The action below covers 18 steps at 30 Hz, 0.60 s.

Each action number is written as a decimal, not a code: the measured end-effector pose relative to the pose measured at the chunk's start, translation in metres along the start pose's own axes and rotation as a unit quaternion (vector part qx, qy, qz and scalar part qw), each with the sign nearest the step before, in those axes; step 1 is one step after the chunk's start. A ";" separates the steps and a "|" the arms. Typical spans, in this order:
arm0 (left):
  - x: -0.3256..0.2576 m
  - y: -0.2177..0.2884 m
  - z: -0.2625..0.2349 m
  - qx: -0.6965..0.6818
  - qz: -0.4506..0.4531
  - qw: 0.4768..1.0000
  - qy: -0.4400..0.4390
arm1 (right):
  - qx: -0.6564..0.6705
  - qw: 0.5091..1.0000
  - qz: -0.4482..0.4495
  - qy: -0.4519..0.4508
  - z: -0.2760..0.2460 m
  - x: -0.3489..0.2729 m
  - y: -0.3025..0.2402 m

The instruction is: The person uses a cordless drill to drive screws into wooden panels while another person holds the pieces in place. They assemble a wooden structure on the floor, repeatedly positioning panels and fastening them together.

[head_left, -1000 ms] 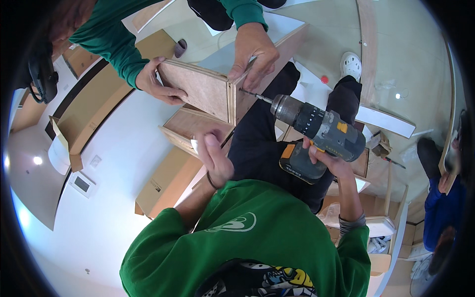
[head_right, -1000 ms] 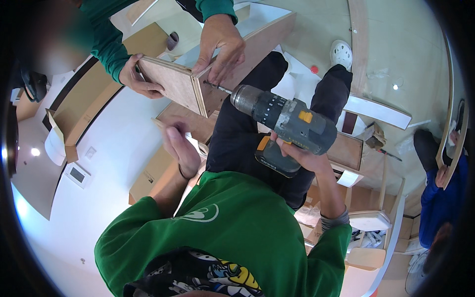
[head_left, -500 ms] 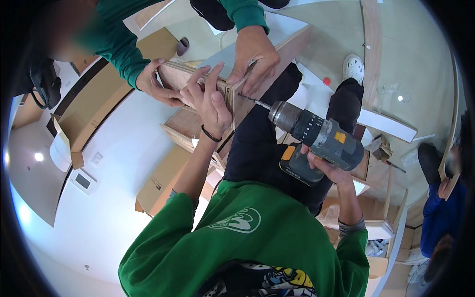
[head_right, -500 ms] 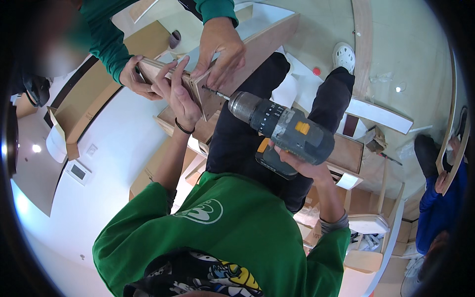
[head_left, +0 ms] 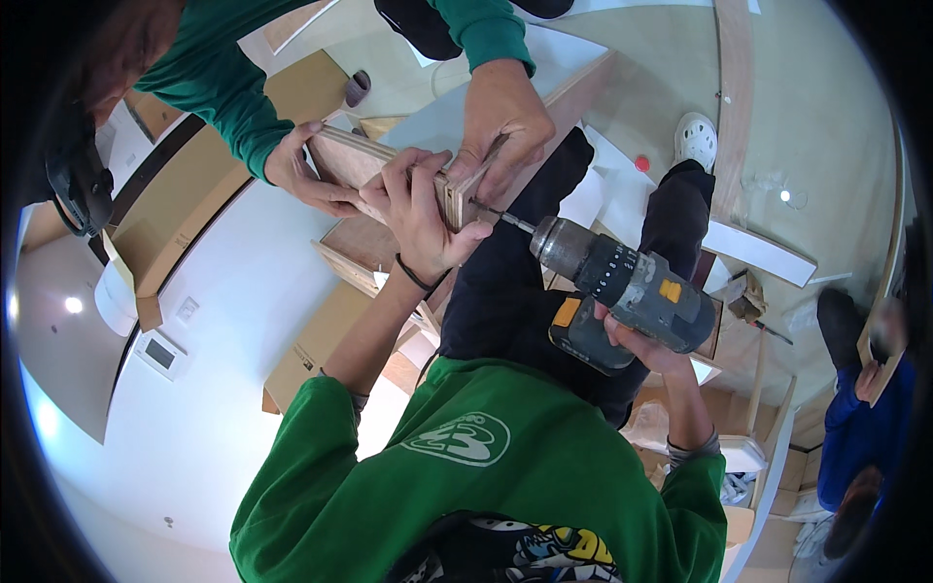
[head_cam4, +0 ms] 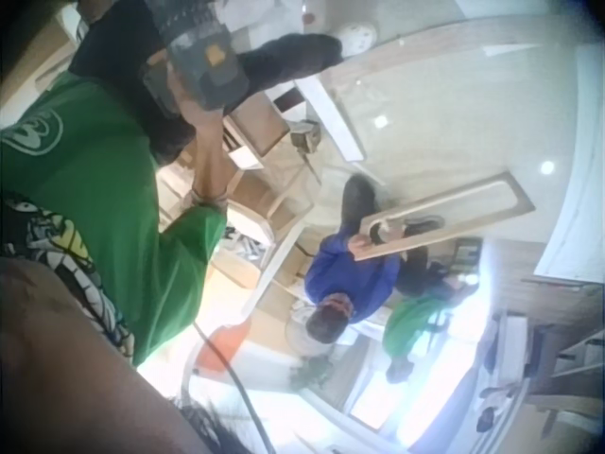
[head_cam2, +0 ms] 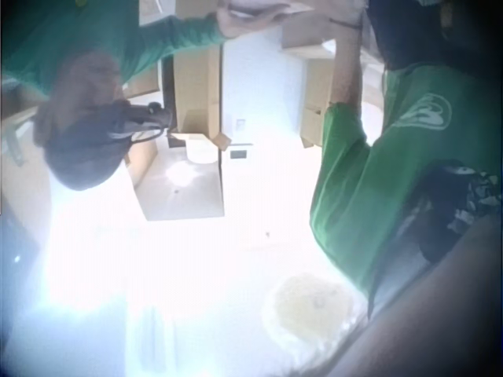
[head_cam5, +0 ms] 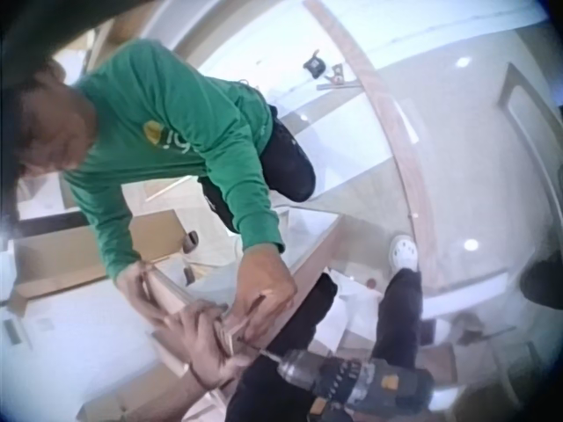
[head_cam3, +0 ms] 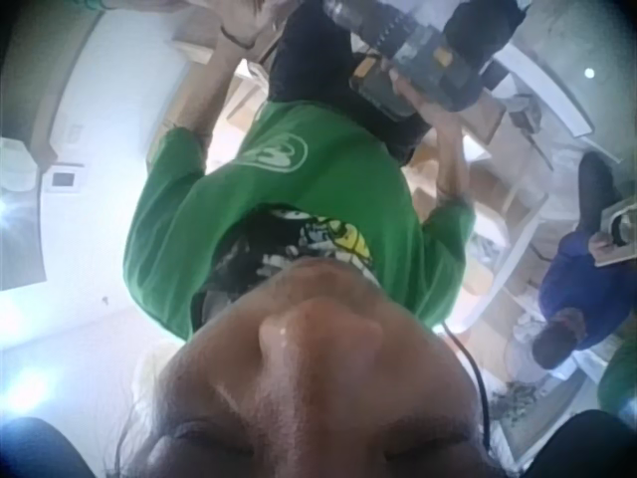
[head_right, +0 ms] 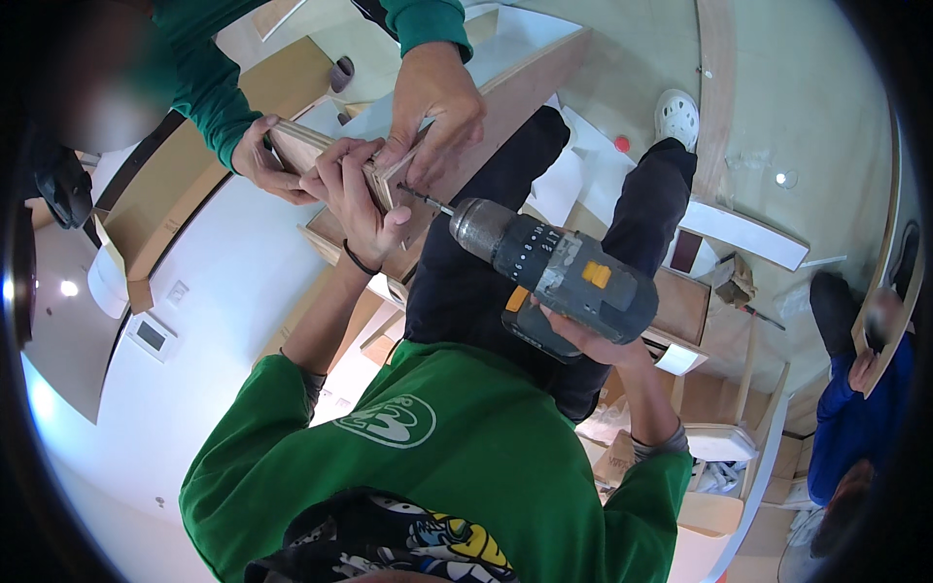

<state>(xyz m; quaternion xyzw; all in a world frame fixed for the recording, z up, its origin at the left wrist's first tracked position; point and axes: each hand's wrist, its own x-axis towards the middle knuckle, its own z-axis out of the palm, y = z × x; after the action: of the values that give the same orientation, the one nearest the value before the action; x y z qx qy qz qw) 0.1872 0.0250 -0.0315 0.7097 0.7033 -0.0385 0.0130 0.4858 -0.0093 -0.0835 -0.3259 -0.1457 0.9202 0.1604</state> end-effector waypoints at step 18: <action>0.003 -0.001 0.006 -0.107 -0.053 0.993 -0.007 | -0.024 1.000 0.009 0.013 -0.008 0.001 0.003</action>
<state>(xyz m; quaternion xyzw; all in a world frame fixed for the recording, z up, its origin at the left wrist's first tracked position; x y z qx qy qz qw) 0.1856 0.0274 -0.0375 0.6658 0.7398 0.0310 0.0919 0.4897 -0.0101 -0.0907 -0.3425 -0.1627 0.9137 0.1459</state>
